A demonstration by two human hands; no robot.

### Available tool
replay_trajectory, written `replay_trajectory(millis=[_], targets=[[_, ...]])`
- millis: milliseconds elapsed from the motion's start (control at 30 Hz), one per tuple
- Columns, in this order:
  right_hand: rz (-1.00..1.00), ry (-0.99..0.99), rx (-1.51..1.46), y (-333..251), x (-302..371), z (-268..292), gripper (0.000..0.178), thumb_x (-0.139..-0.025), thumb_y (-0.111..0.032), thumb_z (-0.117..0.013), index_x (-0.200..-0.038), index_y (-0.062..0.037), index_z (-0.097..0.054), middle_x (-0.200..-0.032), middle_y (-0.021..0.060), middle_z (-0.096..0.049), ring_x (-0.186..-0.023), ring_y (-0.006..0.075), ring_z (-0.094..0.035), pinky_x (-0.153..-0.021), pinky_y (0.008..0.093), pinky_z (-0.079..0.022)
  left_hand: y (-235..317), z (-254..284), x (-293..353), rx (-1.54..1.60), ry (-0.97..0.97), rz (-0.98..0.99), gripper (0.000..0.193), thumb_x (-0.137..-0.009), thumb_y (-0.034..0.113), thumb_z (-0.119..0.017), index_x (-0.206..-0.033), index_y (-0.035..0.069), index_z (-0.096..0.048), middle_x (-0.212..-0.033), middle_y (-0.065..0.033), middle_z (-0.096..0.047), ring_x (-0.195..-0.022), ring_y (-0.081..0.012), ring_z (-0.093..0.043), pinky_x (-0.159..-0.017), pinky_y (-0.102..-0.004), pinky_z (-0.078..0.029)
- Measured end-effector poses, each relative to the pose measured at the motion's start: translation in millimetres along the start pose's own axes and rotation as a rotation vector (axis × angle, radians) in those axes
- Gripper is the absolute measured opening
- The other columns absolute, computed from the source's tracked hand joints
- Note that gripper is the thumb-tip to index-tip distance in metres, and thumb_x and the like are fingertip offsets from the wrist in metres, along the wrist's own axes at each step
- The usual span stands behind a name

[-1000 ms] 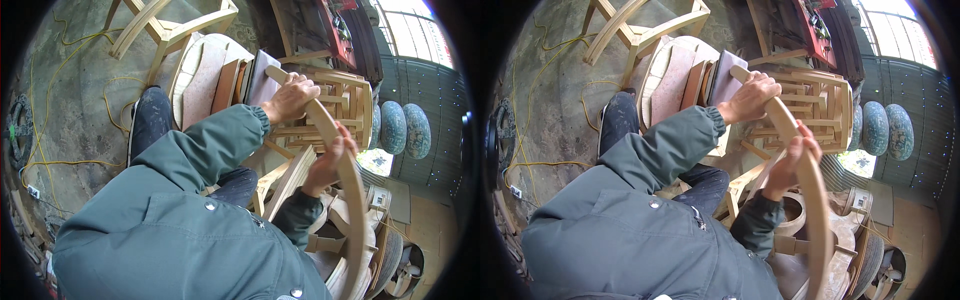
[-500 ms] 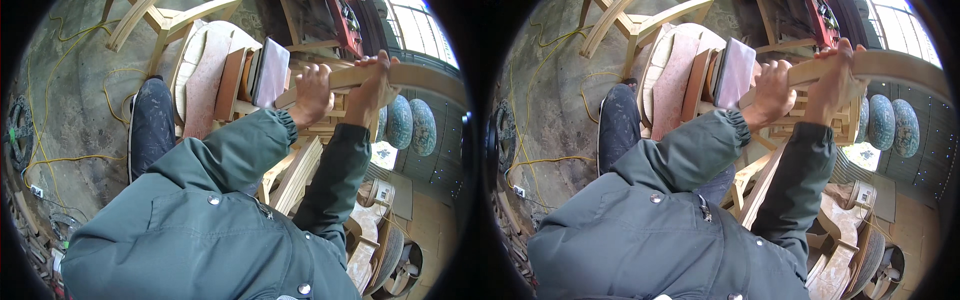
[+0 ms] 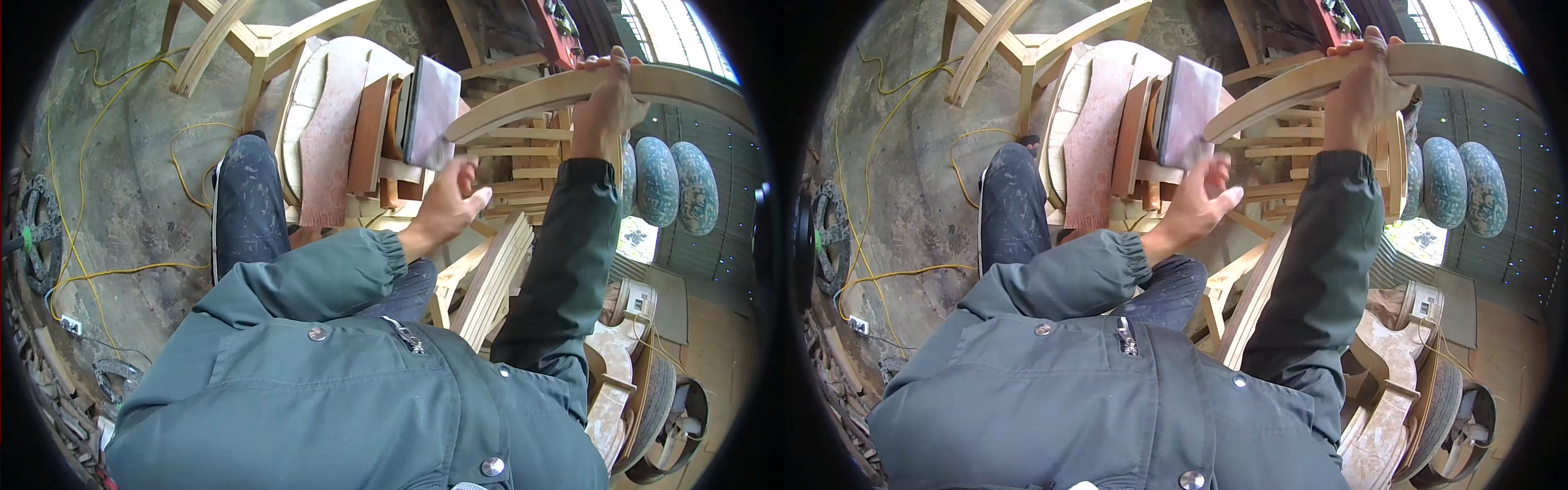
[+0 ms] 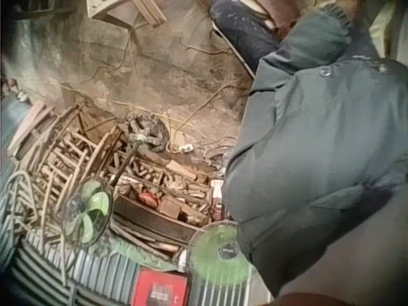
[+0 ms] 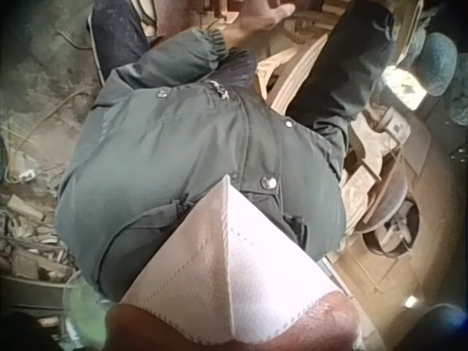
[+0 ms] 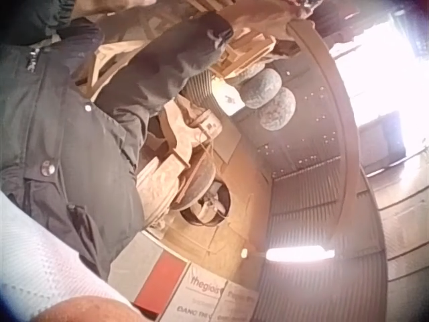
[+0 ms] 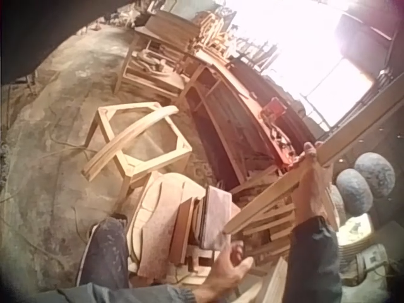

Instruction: Sanding curved wooden chair slats using a mounted belt sander.

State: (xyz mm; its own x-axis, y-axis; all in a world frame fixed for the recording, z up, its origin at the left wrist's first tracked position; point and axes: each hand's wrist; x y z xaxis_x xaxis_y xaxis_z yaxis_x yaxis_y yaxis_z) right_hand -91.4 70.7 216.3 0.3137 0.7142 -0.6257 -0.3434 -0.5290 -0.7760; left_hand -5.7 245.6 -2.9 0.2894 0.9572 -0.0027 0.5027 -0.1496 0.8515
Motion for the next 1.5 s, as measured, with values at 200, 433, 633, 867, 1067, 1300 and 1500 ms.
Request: replay_trajectory(millis=[200, 433, 633, 867, 1067, 1300, 1500], targets=[[0.052, -0.009, -0.051, 11, -20, -17, 0.041, -0.088, 0.002, -0.076, -0.119, -0.0014, -0.049, -0.074, 0.0137, -0.064, -0.06, 0.0261, -0.066, -0.054, 0.043, -0.058, 73, 38, -154, -0.768, 0.072, -0.599, 0.074, -0.086, 0.041, -0.08, -0.141, 0.002, -0.05, -0.131, -0.0234, -0.061, -0.123, -0.0357, -0.059, -0.105, -0.0446, -0.046], [-0.004, 0.013, 0.103, 7, -12, -51, 0.019, -0.096, -0.01, -0.067, -0.108, -0.0025, -0.054, -0.072, 0.0037, -0.057, -0.055, 0.015, -0.058, -0.049, 0.0296, -0.051, 92, 44, -194, -0.823, -0.317, -0.307, 0.062, -0.091, 0.044, -0.076, -0.132, 0.001, -0.057, -0.116, -0.0258, -0.071, -0.11, -0.0385, -0.07, -0.095, -0.0457, -0.054], [-0.172, -0.015, 0.148, 27, -2, -51, 0.017, -0.097, -0.009, -0.066, -0.107, -0.0029, -0.054, -0.07, 0.0032, -0.057, -0.053, 0.0139, -0.057, -0.048, 0.0297, -0.05, 69, 40, -166, -0.912, -0.232, -0.239, 0.065, -0.094, 0.053, -0.073, -0.128, -0.001, -0.058, -0.111, -0.0269, -0.07, -0.109, -0.0407, -0.069, -0.095, -0.0493, -0.052], [-0.24, -0.042, 0.177, 23, 6, -46, 0.01, -0.098, -0.01, -0.065, -0.097, -0.0057, -0.056, -0.069, 0.0032, -0.058, -0.05, 0.015, -0.056, -0.044, 0.0308, -0.048, 69, 38, -155, -1.024, -0.215, -0.32, 0.064, -0.093, 0.05, -0.075, -0.13, 0.001, -0.056, -0.115, -0.0233, -0.068, -0.107, -0.0387, -0.068, -0.098, -0.0502, -0.05], [-0.031, -0.291, -0.119, 4, 46, -13, 0.034, -0.1, -0.026, -0.068, -0.118, 0.0018, -0.059, -0.091, 0.0086, -0.067, -0.083, 0.0175, -0.067, -0.076, 0.0311, -0.056, 94, 22, -187, -0.253, -0.343, -0.526, 0.081, -0.089, 0.047, -0.082, -0.145, 0.005, -0.042, -0.133, -0.0164, -0.064, -0.112, -0.0384, -0.067, -0.109, -0.0466, -0.048], [0.012, -0.325, 0.861, 41, 209, 58, 0.066, -0.099, -0.04, -0.07, -0.148, 0.0009, -0.052, -0.113, 0.0189, -0.067, -0.1, 0.029, -0.068, -0.088, 0.0396, -0.054, 138, -13, -193, -0.267, -0.174, -0.464, 0.046, -0.087, 0.011, -0.071, -0.124, 0.0, -0.046, -0.09, -0.0061, -0.058, -0.079, -0.0173, -0.061, -0.07, -0.0324, -0.054], [-0.196, -0.373, 1.004, 64, 186, 51, 0.05, -0.097, -0.037, -0.067, -0.139, -0.0117, -0.059, -0.11, 0.0202, -0.072, -0.089, 0.0399, -0.073, -0.081, 0.0469, -0.057, 136, -12, -234, -0.192, -0.106, -0.392, 0.052, -0.089, 0.012, -0.072, -0.131, 0.0, -0.044, -0.096, -0.0073, -0.057, -0.087, -0.019, -0.062, -0.075, -0.0335, -0.054]])
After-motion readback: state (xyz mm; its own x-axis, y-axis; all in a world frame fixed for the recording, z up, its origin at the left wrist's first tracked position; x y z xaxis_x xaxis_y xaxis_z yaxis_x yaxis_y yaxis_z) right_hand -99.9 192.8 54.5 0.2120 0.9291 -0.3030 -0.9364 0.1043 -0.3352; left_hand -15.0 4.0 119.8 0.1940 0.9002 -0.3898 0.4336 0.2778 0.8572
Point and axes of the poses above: each hand's wrist, its own x-axis away from the middle knuckle, its own z-axis out of the back of the hand, y = z × x
